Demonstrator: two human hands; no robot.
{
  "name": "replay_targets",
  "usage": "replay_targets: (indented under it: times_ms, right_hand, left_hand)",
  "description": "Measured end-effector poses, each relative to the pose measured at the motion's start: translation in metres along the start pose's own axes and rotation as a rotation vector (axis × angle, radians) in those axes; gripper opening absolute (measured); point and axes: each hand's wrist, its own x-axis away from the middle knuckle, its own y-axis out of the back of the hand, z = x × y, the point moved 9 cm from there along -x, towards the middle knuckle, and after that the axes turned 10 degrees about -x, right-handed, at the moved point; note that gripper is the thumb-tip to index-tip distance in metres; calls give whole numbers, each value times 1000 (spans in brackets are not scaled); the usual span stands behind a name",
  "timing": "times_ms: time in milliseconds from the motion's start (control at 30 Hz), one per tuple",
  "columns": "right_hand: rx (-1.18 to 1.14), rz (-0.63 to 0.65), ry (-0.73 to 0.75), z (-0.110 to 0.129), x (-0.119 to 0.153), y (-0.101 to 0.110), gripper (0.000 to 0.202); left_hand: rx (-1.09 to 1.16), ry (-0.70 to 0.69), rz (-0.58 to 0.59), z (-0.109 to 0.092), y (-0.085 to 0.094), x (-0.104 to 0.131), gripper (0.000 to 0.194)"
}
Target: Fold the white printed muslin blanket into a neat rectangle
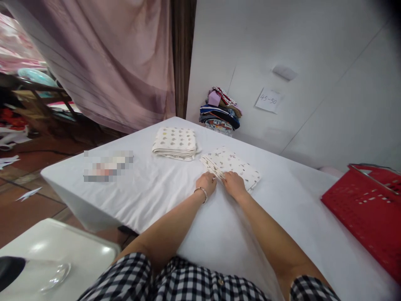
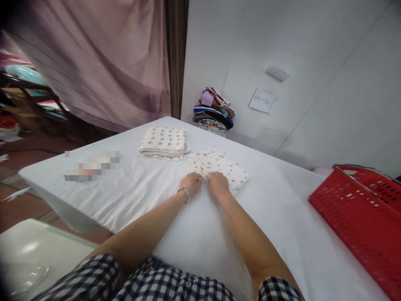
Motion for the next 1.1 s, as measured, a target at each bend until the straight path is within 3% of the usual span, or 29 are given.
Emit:
replay_targets:
  times_ms: [333, 633, 1100]
  right_hand:
    - [37, 70, -6, 5, -3, -4, 43]
    - [140, 134, 31, 10, -2, -2, 41]
    - [132, 55, 26, 11, 5, 1, 41]
  left_hand:
    - [-64, -73, -14, -5, -1, -2, 24]
    - [-69, -57, 34, -5, -1, -1, 25]
    - [-43, -47, 36, -5, -2, -2, 21]
